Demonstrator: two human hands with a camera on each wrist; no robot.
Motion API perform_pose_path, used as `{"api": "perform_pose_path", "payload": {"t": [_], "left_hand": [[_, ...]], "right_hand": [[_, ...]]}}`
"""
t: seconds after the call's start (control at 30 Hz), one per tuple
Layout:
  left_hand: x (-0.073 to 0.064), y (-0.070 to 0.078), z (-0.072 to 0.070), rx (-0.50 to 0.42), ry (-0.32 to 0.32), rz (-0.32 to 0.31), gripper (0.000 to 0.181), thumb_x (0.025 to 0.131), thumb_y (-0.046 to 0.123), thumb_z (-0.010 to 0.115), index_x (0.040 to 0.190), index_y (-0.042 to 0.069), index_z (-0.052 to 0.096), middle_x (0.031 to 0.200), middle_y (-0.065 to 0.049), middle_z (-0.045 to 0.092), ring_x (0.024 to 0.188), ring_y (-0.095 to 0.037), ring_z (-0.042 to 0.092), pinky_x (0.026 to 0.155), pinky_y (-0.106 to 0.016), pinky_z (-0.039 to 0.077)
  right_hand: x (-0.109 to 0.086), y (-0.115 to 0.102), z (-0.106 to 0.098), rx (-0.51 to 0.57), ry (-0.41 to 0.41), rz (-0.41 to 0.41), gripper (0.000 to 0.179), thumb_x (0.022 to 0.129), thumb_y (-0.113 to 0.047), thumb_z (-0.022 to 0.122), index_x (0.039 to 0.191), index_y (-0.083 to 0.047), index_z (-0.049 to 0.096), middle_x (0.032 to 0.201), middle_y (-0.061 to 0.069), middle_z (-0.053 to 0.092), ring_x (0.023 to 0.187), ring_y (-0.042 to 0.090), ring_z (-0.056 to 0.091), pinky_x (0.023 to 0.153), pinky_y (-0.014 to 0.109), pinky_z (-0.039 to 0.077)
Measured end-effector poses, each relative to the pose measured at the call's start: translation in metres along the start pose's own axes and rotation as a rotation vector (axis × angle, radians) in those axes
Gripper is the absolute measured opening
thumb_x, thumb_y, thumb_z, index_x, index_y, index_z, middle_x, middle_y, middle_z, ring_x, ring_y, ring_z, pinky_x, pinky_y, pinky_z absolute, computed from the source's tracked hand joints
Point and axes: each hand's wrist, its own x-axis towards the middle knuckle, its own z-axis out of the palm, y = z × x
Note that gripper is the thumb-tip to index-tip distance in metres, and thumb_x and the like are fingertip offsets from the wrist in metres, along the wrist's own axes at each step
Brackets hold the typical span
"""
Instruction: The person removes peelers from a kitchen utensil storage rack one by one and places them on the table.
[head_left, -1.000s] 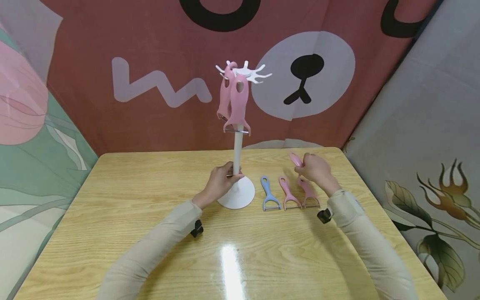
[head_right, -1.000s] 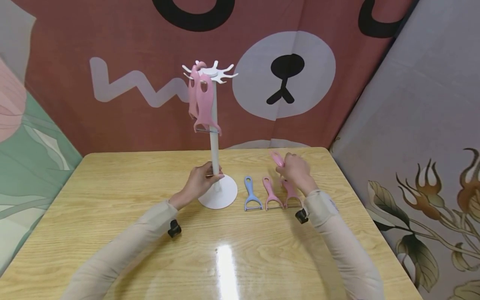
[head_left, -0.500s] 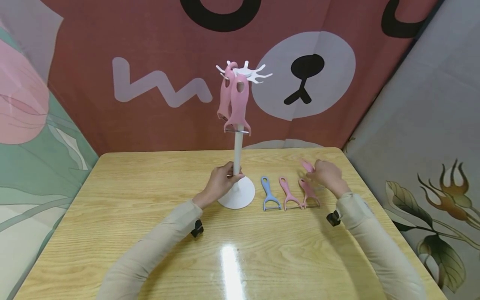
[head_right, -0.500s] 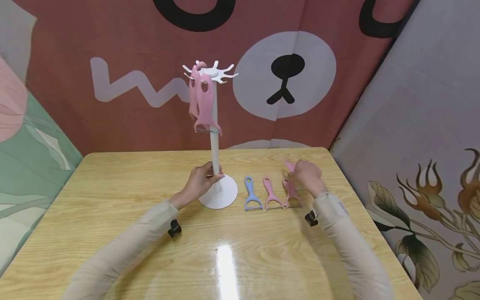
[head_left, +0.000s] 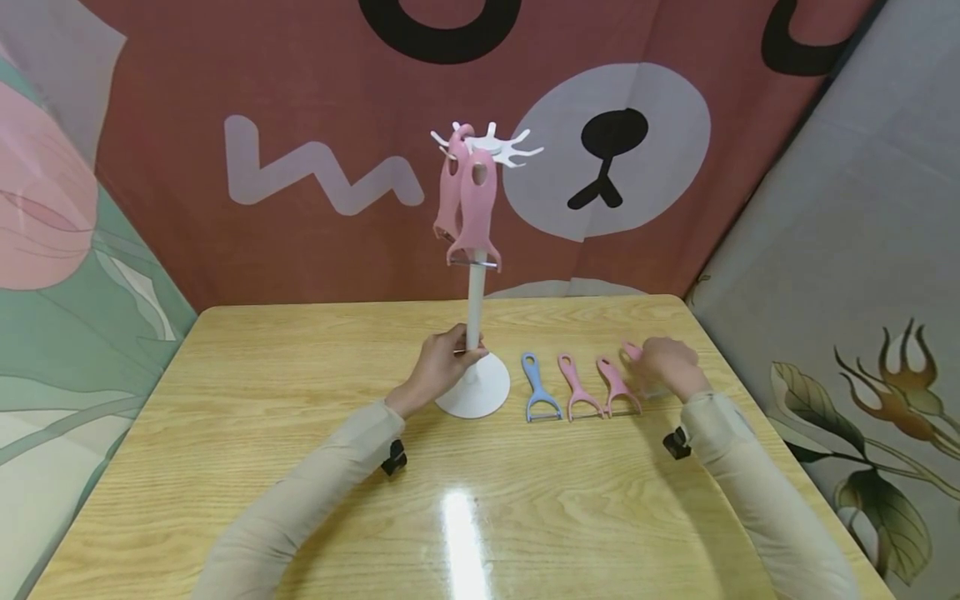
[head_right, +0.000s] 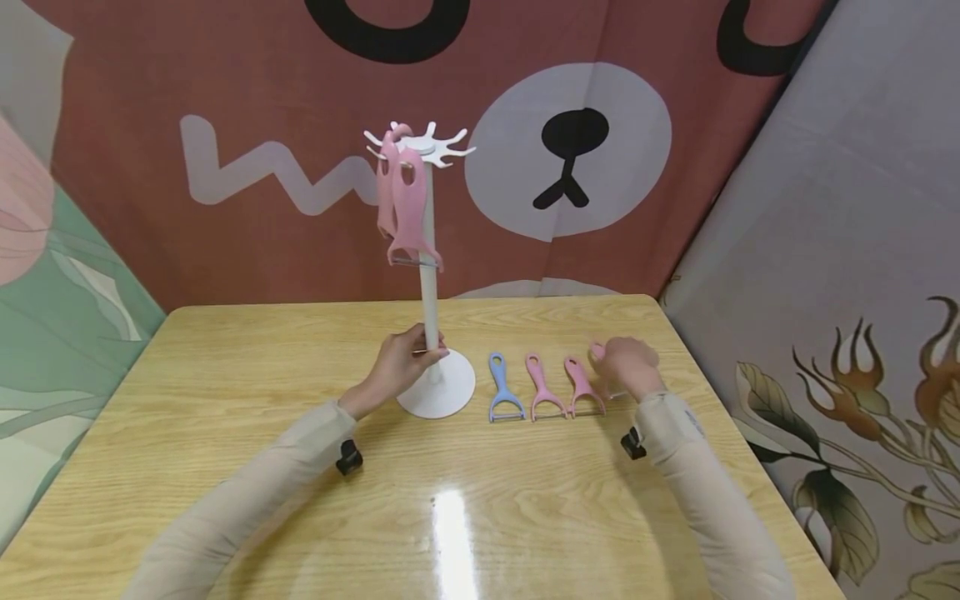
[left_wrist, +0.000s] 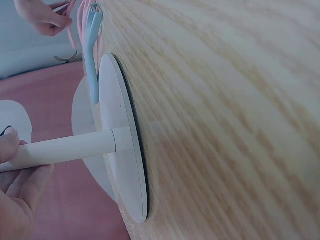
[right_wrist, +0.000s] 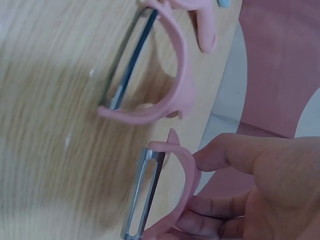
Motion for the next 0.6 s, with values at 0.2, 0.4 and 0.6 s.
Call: {"api": "perform_pose_path", "payload": {"t": [0.2, 0.4, 0.6], "left_hand": [[0.0, 0.001, -0.001, -0.013, -0.01, 0.002, 0.022, 0.092, 0.015, 0.071, 0.105, -0.002, 0.065, 0.093, -0.009, 0.073, 0.093, -0.025, 0.072, 0.077, -0.029, 0.059], [0.0, 0.001, -0.001, -0.005, -0.015, -0.009, 0.021, 0.092, 0.015, 0.071, 0.105, 0.0, 0.065, 0.094, -0.009, 0.073, 0.093, -0.024, 0.072, 0.078, -0.029, 0.059], [0.0, 0.001, 0.0, -0.01, -0.016, -0.006, 0.022, 0.092, 0.015, 0.071, 0.106, -0.002, 0.065, 0.095, -0.009, 0.073, 0.092, -0.023, 0.072, 0.078, -0.028, 0.058]], "right_hand": [[-0.005, 0.01, 0.005, 0.018, 0.005, -0.066, 0.069, 0.103, -0.051, 0.025, 0.076, -0.004, 0.067, 0.096, 0.028, 0.066, 0.082, 0.041, 0.064, 0.06, 0.045, 0.051], [-0.003, 0.013, 0.009, 0.036, 0.006, -0.057, 0.054, 0.102, -0.044, 0.038, 0.085, -0.003, 0.068, 0.094, 0.03, 0.064, 0.071, 0.038, 0.061, 0.058, 0.047, 0.049], [0.001, 0.015, 0.012, 0.037, -0.036, -0.02, 0.016, 0.08, -0.022, 0.07, 0.08, -0.006, 0.069, 0.088, 0.021, 0.063, 0.069, 0.034, 0.058, 0.06, 0.044, 0.048]]}}
